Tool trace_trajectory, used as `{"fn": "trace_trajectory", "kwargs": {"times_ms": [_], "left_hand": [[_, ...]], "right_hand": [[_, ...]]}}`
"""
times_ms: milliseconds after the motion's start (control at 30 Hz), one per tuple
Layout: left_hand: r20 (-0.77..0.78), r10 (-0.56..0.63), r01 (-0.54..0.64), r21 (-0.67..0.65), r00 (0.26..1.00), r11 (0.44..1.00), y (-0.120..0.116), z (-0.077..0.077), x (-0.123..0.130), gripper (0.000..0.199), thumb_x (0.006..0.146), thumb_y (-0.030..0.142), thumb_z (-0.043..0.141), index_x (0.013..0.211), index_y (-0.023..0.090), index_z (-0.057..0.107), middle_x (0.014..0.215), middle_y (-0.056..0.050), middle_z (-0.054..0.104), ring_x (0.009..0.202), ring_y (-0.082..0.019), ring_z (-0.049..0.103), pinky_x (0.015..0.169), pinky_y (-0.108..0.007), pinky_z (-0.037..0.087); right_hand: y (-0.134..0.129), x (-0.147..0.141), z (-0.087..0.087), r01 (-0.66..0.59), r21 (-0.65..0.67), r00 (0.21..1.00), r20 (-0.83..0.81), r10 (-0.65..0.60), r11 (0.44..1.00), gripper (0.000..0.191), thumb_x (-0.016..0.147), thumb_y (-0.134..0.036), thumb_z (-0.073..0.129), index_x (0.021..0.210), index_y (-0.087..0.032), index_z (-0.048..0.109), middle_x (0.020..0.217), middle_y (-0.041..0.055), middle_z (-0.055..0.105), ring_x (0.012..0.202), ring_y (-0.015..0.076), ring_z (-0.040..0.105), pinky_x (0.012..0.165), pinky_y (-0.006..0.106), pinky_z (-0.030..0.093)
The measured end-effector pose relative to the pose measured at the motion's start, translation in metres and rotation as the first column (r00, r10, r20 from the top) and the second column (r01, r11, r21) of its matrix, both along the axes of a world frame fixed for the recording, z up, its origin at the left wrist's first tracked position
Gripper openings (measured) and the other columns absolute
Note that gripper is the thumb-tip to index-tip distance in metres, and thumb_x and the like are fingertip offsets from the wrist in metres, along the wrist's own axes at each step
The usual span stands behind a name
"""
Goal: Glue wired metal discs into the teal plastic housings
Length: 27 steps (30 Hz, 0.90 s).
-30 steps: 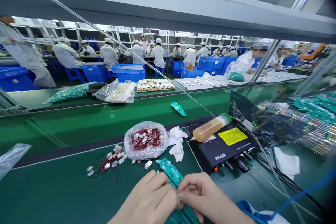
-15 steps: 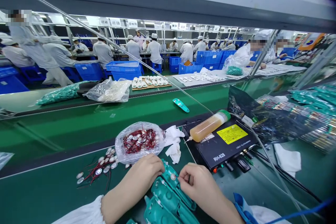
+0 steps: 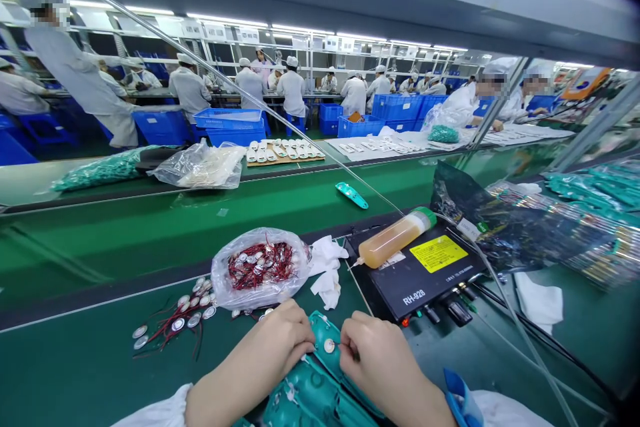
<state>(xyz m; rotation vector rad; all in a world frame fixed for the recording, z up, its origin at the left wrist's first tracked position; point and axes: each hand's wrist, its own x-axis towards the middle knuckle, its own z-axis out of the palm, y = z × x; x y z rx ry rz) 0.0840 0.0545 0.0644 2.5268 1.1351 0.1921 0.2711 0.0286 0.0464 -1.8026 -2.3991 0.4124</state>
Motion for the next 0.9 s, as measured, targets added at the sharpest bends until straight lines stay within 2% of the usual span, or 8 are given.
{"fn": "trace_trajectory", "kwargs": {"times_ms": [233,500,700,800,900], "left_hand": [[-0.025,-0.013,0.014,0.051,1.000,0.999,-0.003,-0.001,0.000,0.017,0.087,0.013,0.057,0.079,0.020,0.071,0.084,-0.004,0.069,0.081,-0.019,0.061,0.070,-0.027,0.046],[0.035,-0.025,0.024,0.042,0.999,0.999,-0.004,-0.003,-0.001,0.022,0.089,0.013,0.052,0.079,0.020,0.070,0.082,-0.003,0.068,0.081,-0.019,0.059,0.070,-0.028,0.045],[0.003,-0.028,0.028,0.044,1.000,0.999,-0.005,-0.002,0.000,0.020,0.088,0.011,0.054,0.080,0.020,0.070,0.083,-0.003,0.068,0.083,-0.019,0.059,0.072,-0.028,0.046],[0.004,-0.021,0.021,0.031,1.000,0.999,-0.005,0.000,0.002,0.019,0.088,0.011,0.054,0.080,0.019,0.070,0.083,-0.004,0.068,0.083,-0.019,0.059,0.071,-0.029,0.047],[0.013,-0.018,0.017,0.040,1.000,0.999,-0.006,0.000,0.002,0.018,0.088,0.012,0.053,0.081,0.018,0.069,0.083,-0.004,0.068,0.083,-0.020,0.059,0.070,-0.029,0.047]], "right_hand": [[-0.001,-0.006,-0.001,-0.035,0.034,0.990,0.141,0.030,0.999,0.017,0.077,-0.005,0.053,0.075,-0.019,0.064,0.079,0.0049,0.066,0.063,0.0199,0.065,0.048,0.032,0.012],[-0.003,-0.008,-0.005,-0.055,0.065,0.982,0.186,0.042,0.996,0.019,0.076,-0.003,0.053,0.073,-0.019,0.062,0.078,0.0043,0.066,0.061,0.0187,0.064,0.047,0.032,0.012],[-0.003,-0.008,-0.003,-0.062,0.045,0.978,0.204,0.051,0.997,0.020,0.078,-0.002,0.053,0.076,-0.019,0.064,0.080,0.0049,0.067,0.063,0.0205,0.066,0.047,0.032,0.013],[-0.003,-0.008,0.005,-0.060,-0.016,0.976,0.207,0.062,0.998,0.021,0.081,-0.003,0.052,0.078,-0.018,0.066,0.082,0.0061,0.067,0.066,0.0220,0.067,0.047,0.032,0.017],[-0.003,-0.005,0.012,-0.082,-0.061,0.985,0.145,0.090,0.995,0.015,0.081,-0.007,0.055,0.079,-0.018,0.066,0.086,0.0068,0.066,0.070,0.0224,0.067,0.049,0.029,0.027]]}}
